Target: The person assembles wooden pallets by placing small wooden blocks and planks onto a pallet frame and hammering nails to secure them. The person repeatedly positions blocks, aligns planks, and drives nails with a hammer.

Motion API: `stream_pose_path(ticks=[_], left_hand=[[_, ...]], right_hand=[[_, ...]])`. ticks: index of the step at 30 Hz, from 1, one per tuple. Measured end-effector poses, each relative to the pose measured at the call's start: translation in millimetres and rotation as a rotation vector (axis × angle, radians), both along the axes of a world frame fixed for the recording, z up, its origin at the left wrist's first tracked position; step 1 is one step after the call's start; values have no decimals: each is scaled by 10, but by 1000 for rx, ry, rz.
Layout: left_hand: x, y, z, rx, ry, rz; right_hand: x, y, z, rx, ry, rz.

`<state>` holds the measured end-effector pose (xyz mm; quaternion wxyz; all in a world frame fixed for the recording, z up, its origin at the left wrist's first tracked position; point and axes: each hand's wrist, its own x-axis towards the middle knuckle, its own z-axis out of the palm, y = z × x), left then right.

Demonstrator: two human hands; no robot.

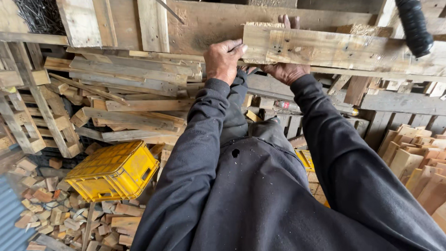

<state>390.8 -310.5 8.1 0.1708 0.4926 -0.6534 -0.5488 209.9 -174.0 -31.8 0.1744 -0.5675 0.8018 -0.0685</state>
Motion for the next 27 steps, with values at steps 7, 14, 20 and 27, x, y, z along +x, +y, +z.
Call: stream_pose_path(ticks=[7,14,20,27], left_hand=[[-7,133,18,19,49,74],[-21,311,171,-46,-14,141],[-106,353,112,17,133,241],[-64,443,-90,-90,168,236]], right_hand=[[-9,22,-137,-6,-112,-3],[-63,39,-171,47,-48,0],[-52,72,-77,-7,-8,26],[-26,91,-111,54,-23,12]])
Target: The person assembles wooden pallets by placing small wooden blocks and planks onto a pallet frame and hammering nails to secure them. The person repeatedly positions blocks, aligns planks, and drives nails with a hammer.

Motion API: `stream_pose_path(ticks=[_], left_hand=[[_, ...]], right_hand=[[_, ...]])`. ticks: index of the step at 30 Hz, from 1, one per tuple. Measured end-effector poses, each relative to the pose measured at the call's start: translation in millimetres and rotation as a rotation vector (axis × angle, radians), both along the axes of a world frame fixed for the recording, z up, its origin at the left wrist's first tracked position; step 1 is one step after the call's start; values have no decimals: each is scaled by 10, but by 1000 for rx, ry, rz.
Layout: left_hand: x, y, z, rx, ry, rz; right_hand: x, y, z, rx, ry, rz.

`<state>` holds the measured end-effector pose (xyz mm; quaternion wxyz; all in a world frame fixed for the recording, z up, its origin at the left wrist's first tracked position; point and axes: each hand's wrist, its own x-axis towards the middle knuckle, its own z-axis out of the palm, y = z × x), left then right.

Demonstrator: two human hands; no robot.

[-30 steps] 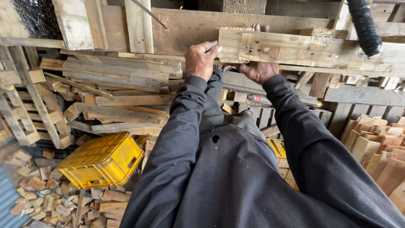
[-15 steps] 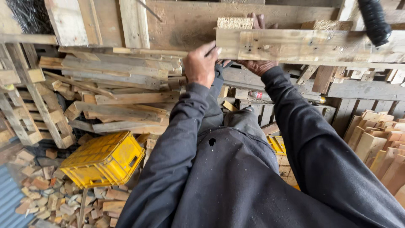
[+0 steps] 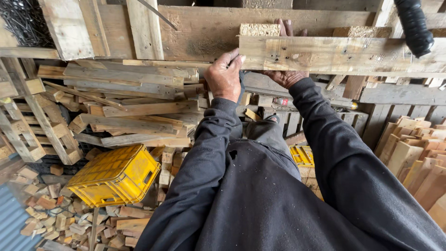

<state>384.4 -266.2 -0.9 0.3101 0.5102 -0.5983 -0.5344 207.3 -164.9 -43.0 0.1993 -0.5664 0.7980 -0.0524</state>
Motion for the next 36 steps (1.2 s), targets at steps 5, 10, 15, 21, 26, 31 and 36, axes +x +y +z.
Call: stream_pose_path(ticks=[5,10,15,21,26,31,36], left_hand=[[67,-139,65,-123,-100,-252],[169,-563,293,-453,-469,-897],[2,-761,291,-545,-645,-1064],[4,-787,205,-580,-613,-1085],[9,-798,214,-651,-598,-1051],[10,-746,199,-602,-609,-1025],[39,-692,183,-564,-618,-1047]], right_hand=[[-32,33,-77,-8,-5,21],[-43,39,-90,-3,6,16],[-48,26,-88,-25,69,58],[-72,50,-92,-3,-29,17],[-42,72,-75,-21,-19,37],[-45,49,-41,-22,-43,36],[-69,84,-64,-74,-35,58]])
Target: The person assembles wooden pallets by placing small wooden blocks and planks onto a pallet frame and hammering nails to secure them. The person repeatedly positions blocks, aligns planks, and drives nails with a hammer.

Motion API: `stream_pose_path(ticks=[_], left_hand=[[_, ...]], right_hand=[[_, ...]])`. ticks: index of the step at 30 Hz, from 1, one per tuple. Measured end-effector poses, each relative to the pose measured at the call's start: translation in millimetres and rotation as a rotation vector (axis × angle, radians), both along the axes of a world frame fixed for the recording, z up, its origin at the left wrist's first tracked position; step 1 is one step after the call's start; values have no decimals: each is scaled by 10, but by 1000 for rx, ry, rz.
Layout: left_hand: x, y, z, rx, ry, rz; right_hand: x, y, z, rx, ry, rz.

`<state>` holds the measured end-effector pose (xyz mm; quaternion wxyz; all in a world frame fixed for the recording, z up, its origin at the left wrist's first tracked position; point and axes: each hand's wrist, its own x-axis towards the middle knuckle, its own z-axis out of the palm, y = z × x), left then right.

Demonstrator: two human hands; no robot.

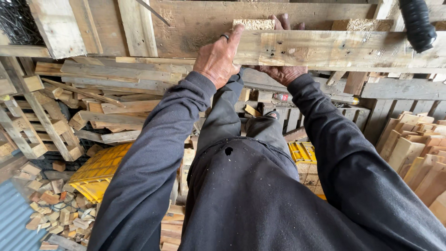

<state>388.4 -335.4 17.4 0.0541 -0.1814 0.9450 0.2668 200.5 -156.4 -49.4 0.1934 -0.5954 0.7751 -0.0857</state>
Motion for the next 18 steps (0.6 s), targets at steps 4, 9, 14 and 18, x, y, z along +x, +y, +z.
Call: stream_pose_path(ticks=[4,9,14,18], left_hand=[[-15,-23,2,-60,113,16],[214,-79,13,311,308,338],[747,61,-52,1470,697,1452],[833,378,-183,1961,895,1468]], right_hand=[[-8,-9,-80,-3,-19,-29],[71,29,76,-53,31,-42],[441,593,953,156,-72,18],[328,902,1774,-146,-235,-111]])
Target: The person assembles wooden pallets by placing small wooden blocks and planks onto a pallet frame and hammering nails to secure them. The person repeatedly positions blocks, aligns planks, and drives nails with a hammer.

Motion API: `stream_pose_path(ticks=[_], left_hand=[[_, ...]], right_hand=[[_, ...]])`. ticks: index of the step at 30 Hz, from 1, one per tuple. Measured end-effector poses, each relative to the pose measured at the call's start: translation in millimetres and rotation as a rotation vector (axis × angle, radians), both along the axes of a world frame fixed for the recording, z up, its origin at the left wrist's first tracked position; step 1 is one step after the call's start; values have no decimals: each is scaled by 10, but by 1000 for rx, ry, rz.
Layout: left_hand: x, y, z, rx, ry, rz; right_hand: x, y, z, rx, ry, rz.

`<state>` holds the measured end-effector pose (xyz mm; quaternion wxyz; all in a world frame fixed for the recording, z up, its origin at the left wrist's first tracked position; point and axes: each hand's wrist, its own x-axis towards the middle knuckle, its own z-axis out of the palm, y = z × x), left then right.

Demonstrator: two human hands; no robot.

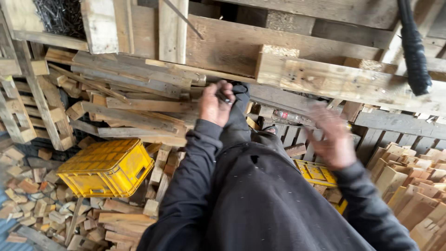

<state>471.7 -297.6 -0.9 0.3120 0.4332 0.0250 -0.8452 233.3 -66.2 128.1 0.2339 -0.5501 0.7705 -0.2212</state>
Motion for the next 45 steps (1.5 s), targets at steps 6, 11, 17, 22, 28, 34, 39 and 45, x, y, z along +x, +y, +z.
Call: stream_pose_path(ticks=[6,11,17,22,28,34,39,45], left_hand=[[-279,81,-19,-37,191,28],[-387,-91,-36,-116,81,-118],[-532,105,83,-673,-633,-642],[-796,369,303,-869,-925,-569],[-1061,512,279,-414,-808,-707],[-1346,569,286,-83,-486,-193],[-1347,492,361,-4,-541,-308],[-1298,425,490,-74,-608,-404]], right_hand=[[-1512,-231,94,143,374,-241],[-2264,-92,-601,360,285,-283],[-2506,11,-669,347,251,-309],[-2438,-270,-317,333,148,-443],[-1546,-981,780,472,47,-182],[-941,-2043,1126,941,326,464],[-740,-2361,1170,1276,481,543],[-712,-2399,1262,1162,425,563]])
